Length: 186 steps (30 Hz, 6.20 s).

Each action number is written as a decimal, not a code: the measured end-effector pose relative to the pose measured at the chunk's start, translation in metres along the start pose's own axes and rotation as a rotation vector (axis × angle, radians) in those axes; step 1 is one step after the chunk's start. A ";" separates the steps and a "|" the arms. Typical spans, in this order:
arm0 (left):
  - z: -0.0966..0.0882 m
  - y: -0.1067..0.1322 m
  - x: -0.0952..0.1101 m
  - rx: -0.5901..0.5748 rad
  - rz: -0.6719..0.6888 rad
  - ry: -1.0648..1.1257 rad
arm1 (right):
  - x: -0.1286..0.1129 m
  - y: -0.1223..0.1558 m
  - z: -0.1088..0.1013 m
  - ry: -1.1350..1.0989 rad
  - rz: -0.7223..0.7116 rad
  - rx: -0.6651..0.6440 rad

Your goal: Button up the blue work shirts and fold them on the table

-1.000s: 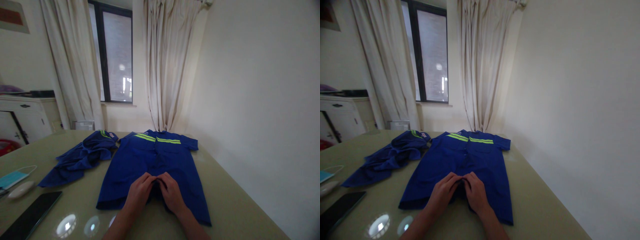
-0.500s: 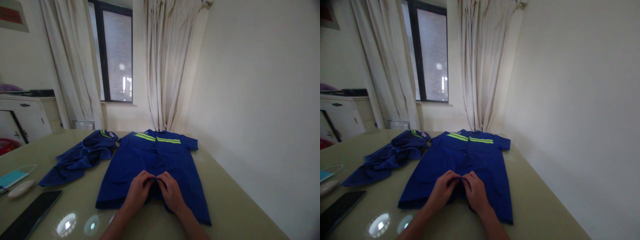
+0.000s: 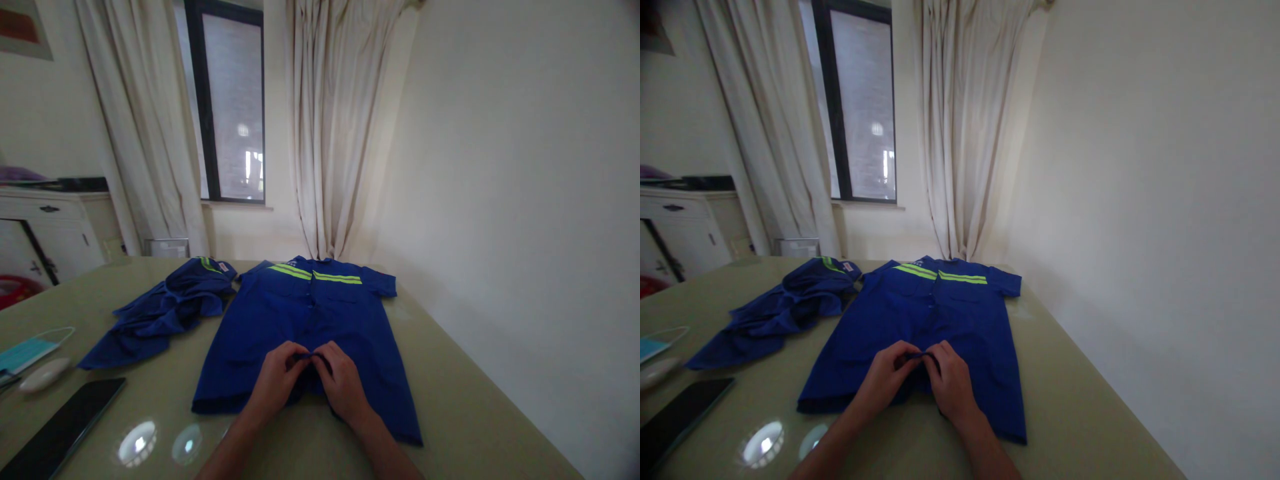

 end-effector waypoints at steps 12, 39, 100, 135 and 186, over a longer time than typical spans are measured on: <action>0.003 0.001 -0.008 -0.036 0.007 0.039 | 0.001 -0.003 0.003 -0.113 0.026 0.016; 0.001 0.000 -0.001 -0.052 0.089 -0.018 | 0.000 -0.001 -0.003 -0.118 0.021 0.018; -0.012 0.007 -0.025 -0.200 -0.071 -0.192 | -0.003 0.007 0.011 0.028 0.153 -0.224; 0.011 0.003 0.002 -0.436 -0.151 -0.635 | 0.034 -0.016 0.000 -0.500 0.446 0.041; 0.015 0.002 0.005 -0.115 0.005 -0.451 | 0.002 -0.004 -0.005 -0.079 0.185 0.008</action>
Point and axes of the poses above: each hand's wrist, its own y-axis away from the middle knuckle, its own z-axis out of the palm, x = y × z, the point moved 4 cm from there along -y, towards the middle knuckle, and after that the axes turned 13 degrees about z, right-handed, at the moved point
